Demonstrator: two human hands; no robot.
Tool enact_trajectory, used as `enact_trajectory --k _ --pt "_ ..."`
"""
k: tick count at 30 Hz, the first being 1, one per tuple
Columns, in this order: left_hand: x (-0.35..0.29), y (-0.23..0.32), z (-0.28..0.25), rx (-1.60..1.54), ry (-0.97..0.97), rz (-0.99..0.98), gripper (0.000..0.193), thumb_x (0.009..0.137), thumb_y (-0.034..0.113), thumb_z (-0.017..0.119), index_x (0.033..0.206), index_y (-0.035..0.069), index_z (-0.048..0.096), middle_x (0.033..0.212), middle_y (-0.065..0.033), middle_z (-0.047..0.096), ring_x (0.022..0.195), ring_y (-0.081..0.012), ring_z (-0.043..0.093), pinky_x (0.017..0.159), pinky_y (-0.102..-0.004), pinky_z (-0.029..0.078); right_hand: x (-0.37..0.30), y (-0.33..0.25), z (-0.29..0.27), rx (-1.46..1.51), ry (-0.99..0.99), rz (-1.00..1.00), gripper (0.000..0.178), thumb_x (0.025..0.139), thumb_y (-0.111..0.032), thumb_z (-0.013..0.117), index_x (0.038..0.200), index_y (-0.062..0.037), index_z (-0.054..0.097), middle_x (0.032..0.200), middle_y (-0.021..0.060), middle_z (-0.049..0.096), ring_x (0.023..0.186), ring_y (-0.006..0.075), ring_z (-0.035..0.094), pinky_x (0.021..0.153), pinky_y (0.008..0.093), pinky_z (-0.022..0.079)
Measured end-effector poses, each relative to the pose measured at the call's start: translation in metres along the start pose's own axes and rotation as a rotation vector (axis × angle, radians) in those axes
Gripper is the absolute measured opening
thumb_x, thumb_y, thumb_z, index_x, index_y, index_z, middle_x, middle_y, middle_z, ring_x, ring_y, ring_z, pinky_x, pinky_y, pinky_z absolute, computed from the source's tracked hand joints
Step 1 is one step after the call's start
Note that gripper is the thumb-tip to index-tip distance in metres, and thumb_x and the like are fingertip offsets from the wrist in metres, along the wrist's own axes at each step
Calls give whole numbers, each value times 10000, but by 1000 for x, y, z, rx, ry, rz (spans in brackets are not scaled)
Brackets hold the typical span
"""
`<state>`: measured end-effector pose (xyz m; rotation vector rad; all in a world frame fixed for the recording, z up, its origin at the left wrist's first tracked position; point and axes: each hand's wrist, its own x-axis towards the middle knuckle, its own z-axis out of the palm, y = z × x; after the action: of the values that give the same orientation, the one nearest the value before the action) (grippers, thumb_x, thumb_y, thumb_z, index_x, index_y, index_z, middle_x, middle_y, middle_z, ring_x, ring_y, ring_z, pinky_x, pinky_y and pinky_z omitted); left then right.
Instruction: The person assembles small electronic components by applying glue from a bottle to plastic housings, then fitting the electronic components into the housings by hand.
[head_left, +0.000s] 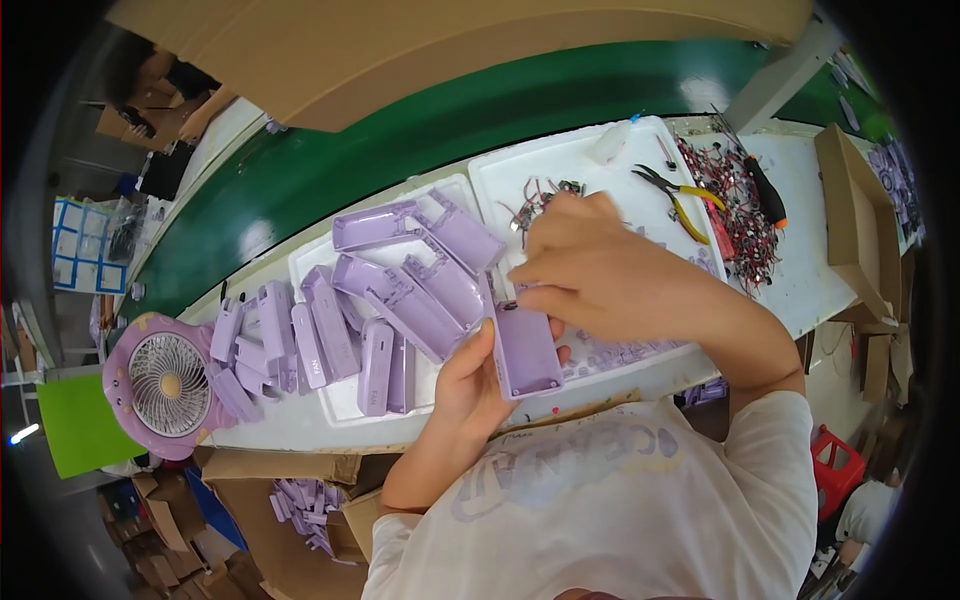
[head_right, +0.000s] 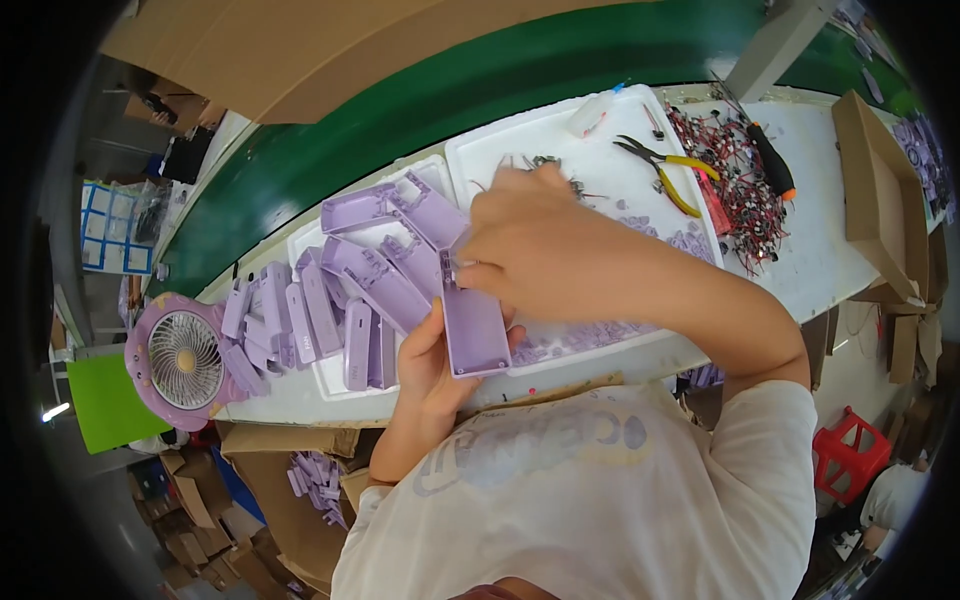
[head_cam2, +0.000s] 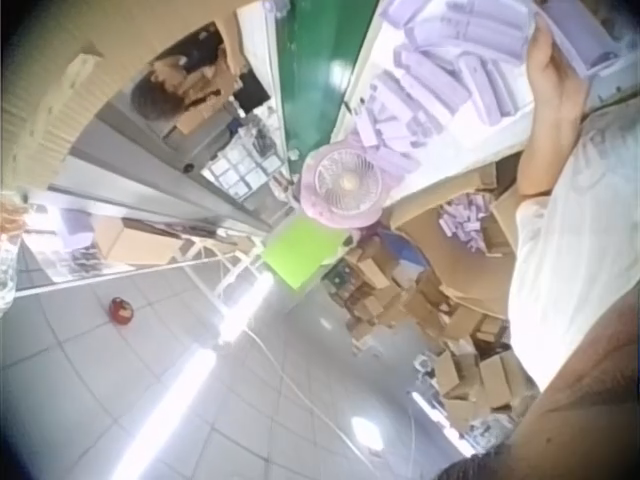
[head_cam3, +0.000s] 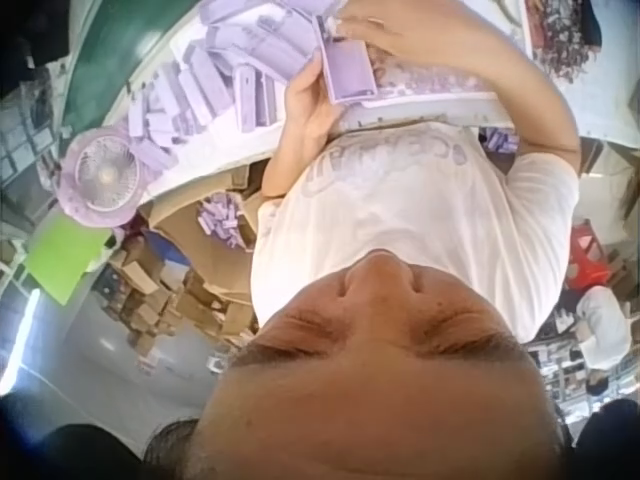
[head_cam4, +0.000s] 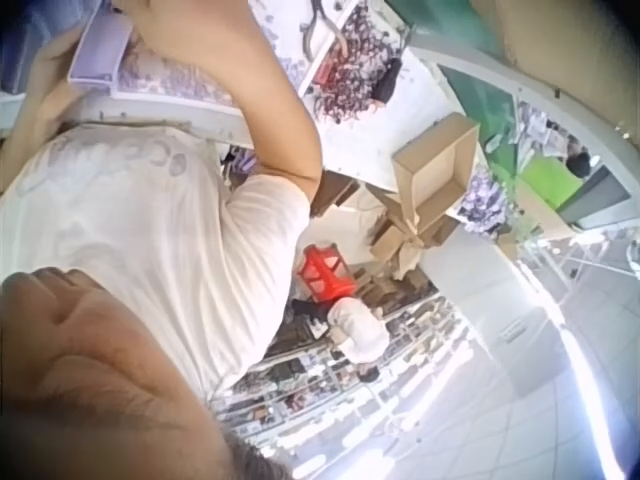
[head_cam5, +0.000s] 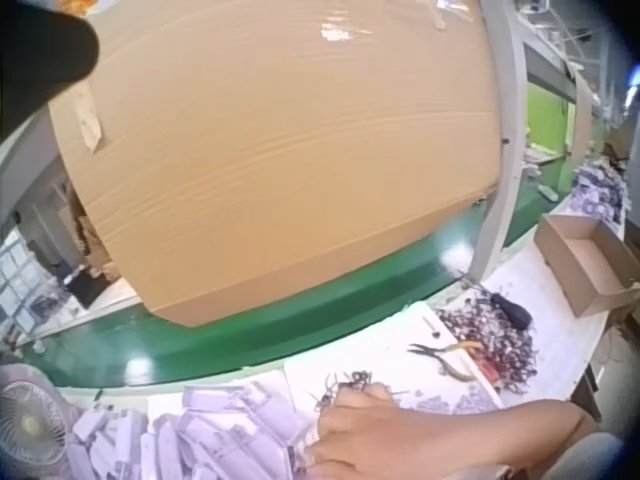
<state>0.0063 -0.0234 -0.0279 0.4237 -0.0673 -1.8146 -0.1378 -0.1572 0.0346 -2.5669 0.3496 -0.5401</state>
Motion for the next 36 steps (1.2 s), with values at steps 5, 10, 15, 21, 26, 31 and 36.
enact_trajectory --k 5,10,15,21,26,31,36 --pt "-1 1 11 32 89 30 491 896 320 491 1266 14 390 1241 -133 483 1143 -262 478 985 -440 364 -19 -31 -9 -2 -41 -116 165 700 -224 678 760 -112 572 794 18 458 832 216 429 729 370 271" --pt "-4 3 0 -98 -66 31 469 920 307 453 1287 23 388 1271 -127 465 1150 -269 479 965 -420 394 -18 -34 -9 -43 -122 -224 181 634 -150 686 711 -107 528 800 27 463 834 235 429 726 378 276" --pt "-29 30 16 1434 264 601 414 846 125 556 1222 -13 451 1161 -145 522 1029 -260 530 846 -352 432 17 42 -22 -199 93 9 130 673 -111 672 735 -62 569 812 42 506 854 239 449 757 377 303" --pt "-28 32 11 1987 439 916 384 736 40 653 1097 -12 533 998 -186 550 883 -315 535 742 -353 432 42 171 -17 -553 147 261 138 745 -204 634 782 -72 645 906 76 571 962 259 475 813 414 336" --pt "-36 8 6 1514 205 684 306 759 8 620 1059 1 557 963 -128 577 818 -200 549 616 -271 423 71 130 7 -679 138 186 219 776 -302 615 752 -90 666 848 69 582 940 237 480 792 421 336" --pt "-23 -8 4 1117 131 312 344 834 -25 543 1174 9 497 1003 -98 564 834 -118 548 675 -235 448 70 55 47 -343 -117 128 308 740 -330 638 655 -34 638 681 80 578 814 247 487 734 401 309" --pt "-27 -5 4 1111 242 388 389 848 -40 515 1229 16 456 1050 -114 543 840 -118 547 739 -242 461 67 60 37 -435 -190 250 235 723 -250 633 648 -28 615 659 83 573 796 247 506 776 391 321"
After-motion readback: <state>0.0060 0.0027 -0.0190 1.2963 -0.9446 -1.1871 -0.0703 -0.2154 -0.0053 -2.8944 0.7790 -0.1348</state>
